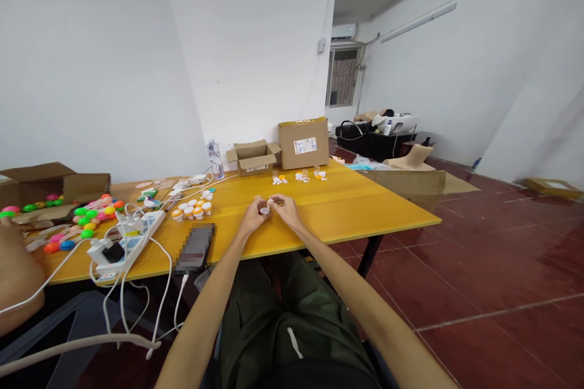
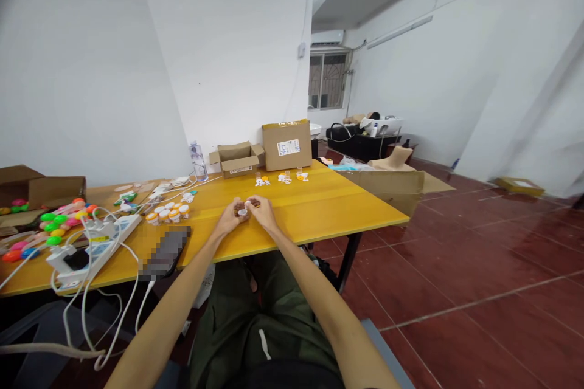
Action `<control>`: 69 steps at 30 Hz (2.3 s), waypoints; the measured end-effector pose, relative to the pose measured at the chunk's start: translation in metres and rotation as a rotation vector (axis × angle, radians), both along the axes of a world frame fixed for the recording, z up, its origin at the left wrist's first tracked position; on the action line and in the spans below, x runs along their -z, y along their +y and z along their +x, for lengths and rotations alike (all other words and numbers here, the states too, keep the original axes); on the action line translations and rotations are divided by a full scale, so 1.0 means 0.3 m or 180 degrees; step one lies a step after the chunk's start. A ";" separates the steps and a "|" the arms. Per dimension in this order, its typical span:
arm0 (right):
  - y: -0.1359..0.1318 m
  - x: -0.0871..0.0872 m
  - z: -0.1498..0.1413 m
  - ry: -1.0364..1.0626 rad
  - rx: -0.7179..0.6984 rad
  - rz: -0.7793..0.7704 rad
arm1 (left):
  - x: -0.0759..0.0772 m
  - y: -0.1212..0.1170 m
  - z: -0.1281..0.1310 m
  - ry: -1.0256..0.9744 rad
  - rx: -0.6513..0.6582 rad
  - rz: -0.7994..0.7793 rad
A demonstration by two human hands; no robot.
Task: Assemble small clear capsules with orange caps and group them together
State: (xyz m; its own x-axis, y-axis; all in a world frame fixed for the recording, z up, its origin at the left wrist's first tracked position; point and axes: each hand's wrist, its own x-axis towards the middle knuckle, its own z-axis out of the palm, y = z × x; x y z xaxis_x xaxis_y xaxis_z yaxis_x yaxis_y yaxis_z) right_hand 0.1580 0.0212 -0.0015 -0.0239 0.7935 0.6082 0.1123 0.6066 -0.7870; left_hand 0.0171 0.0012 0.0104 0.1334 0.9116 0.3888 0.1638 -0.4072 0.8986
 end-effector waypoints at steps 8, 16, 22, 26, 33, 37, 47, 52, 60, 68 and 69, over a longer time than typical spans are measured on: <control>-0.010 -0.005 0.000 -0.0281 -0.0100 -0.0012 | 0.008 0.011 -0.003 -0.0178 0.0142 -0.0126; -0.029 -0.007 -0.006 -0.0522 -0.0055 0.0143 | 0.018 0.018 -0.009 -0.0222 0.0293 -0.0177; -0.037 -0.013 -0.009 -0.0631 0.0001 0.0305 | 0.014 0.015 -0.007 -0.0255 0.0326 -0.0268; -0.040 -0.018 -0.008 -0.0704 0.0022 0.0369 | 0.003 0.004 -0.005 -0.0267 0.0338 -0.0265; -0.045 -0.024 -0.007 -0.0791 0.0068 0.0403 | 0.004 0.006 -0.006 -0.0235 0.0378 -0.0288; -0.047 -0.023 -0.008 -0.0810 0.0062 0.0447 | 0.011 0.013 -0.010 -0.0216 0.0345 -0.0269; -0.037 -0.022 -0.003 -0.1120 0.0000 0.0350 | 0.001 0.005 -0.009 -0.0216 0.0366 -0.0301; -0.037 -0.023 -0.006 -0.1111 0.0003 0.0341 | 0.009 0.011 -0.011 -0.0219 0.0386 -0.0330; -0.048 -0.033 -0.002 -0.1265 0.0088 0.0354 | 0.016 0.018 -0.013 -0.0160 0.0332 -0.0299; -0.056 -0.038 0.002 -0.1314 0.0198 0.0410 | 0.018 0.019 -0.017 -0.0102 0.0308 -0.0231; -0.056 -0.038 0.002 -0.1322 0.0218 0.0414 | 0.016 0.017 -0.016 -0.0099 0.0301 -0.0225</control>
